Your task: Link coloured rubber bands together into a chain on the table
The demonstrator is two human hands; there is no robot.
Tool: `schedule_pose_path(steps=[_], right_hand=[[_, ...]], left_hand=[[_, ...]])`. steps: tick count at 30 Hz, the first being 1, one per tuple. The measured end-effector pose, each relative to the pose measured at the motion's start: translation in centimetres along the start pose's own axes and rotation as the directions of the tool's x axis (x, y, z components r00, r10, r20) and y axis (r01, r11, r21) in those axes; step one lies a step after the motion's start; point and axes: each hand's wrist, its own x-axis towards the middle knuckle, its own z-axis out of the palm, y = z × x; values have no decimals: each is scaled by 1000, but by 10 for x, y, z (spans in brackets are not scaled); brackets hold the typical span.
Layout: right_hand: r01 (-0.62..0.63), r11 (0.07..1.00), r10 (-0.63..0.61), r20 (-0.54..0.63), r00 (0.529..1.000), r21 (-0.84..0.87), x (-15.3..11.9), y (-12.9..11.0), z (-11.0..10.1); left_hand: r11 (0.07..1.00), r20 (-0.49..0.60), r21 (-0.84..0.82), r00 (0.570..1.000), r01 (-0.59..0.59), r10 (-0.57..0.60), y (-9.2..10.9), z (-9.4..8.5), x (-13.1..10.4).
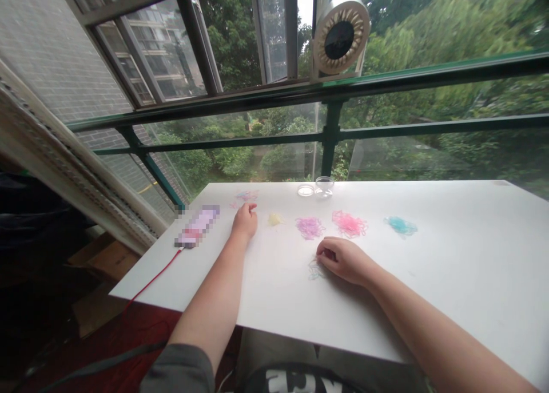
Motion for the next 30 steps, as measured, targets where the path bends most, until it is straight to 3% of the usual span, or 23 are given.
schedule_pose_path(steps=[4, 9, 12, 15, 20, 24, 30], right_hand=[[2, 1000, -2, 6, 1000, -10, 0, -1, 0], [-4, 1000, 4, 18, 1000, -13, 1, 1, 1], [-3, 1000, 4, 22, 1000, -19, 0, 3, 2], [-5, 1000, 6, 27, 1000, -29, 0, 3, 2], [-16, 999, 17, 22, 1000, -42, 1, 0, 1], [-22, 999, 23, 18, 1000, -45, 2, 0, 1], [-8, 999, 8, 9, 1000, -47, 1, 0, 1]], left_hand=[[998, 128, 63, 991, 17, -25, -1, 3, -4], [996, 227, -90, 974, 18, 3, 6, 8, -11], [994, 225, -112, 974, -17, 42, 10, 8, -13], [991, 194, -47, 972, -126, 133, 15, 8, -17], [943, 241, 84, 925, -322, 295, 31, 18, -29], [927, 261, 159, 920, -339, 292, 39, 27, -30], [938, 249, 156, 932, -308, 264, 34, 31, -23]])
